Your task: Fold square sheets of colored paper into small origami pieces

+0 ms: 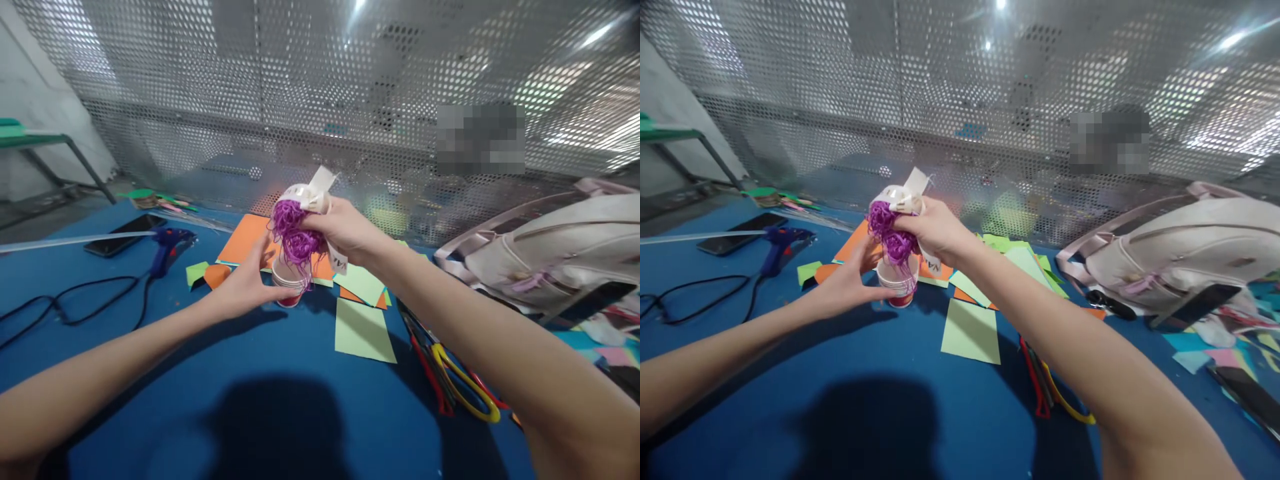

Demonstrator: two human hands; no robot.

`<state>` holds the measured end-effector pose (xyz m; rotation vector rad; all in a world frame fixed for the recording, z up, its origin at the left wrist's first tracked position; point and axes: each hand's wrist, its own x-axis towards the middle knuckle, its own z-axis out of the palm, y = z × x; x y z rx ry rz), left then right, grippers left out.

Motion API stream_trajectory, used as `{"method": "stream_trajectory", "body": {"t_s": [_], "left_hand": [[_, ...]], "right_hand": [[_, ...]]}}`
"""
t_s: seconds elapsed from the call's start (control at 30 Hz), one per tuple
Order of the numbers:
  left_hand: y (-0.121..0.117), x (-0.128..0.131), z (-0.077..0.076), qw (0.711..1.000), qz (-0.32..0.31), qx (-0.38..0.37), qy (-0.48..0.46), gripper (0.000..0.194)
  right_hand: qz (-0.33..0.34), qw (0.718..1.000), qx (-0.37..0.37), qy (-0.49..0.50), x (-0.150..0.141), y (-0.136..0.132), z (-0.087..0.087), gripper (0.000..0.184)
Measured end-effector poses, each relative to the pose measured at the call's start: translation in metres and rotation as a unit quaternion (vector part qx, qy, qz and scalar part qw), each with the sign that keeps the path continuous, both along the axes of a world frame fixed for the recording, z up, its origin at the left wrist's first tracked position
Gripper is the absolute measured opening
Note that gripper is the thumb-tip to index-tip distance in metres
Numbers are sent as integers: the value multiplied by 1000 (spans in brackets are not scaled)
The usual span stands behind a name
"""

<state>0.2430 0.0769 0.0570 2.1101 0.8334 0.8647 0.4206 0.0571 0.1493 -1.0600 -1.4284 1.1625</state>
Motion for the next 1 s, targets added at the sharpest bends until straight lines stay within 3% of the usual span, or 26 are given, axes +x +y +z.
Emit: {"method": "stream_trajectory", "body": {"t_s": [0.1,0.2,0.3,0.37,0.43,0.53,0.63,0.67,0.83,0.9,1.0], "left_hand": [[2,1,1,997,-31,-12,-76,109],[5,3,4,996,-32,34,-75,105],[5,3,7,992,-38,109,-41,79],[4,2,10,985,-46,164,-20,58],[2,0,13,979,-56,195,9,45],[2,-4,21,979,-32,189,69,43],[5,-6,29,976,3,176,125,32],[7,-7,32,974,-6,179,139,26],[18,1,37,951,-73,237,185,18],[22,6,38,948,-92,222,208,19],[29,12,43,951,-119,188,214,17]], "right_hand": [[40,994,-7,-102,-6,-2,-10,26],[86,963,43,-252,-7,-5,-14,26],[97,909,94,-395,-11,-7,-15,4],[86,882,97,-452,-14,-8,-13,9],[74,874,89,-472,-15,-8,-9,17],[111,875,47,-470,-12,-7,0,23],[175,875,-12,-451,-3,-7,12,12],[170,878,-19,-448,0,-8,16,8],[93,894,-28,-437,10,-18,32,44],[56,904,-21,-424,9,-16,34,42],[15,934,-11,-357,4,-7,29,20]]}}
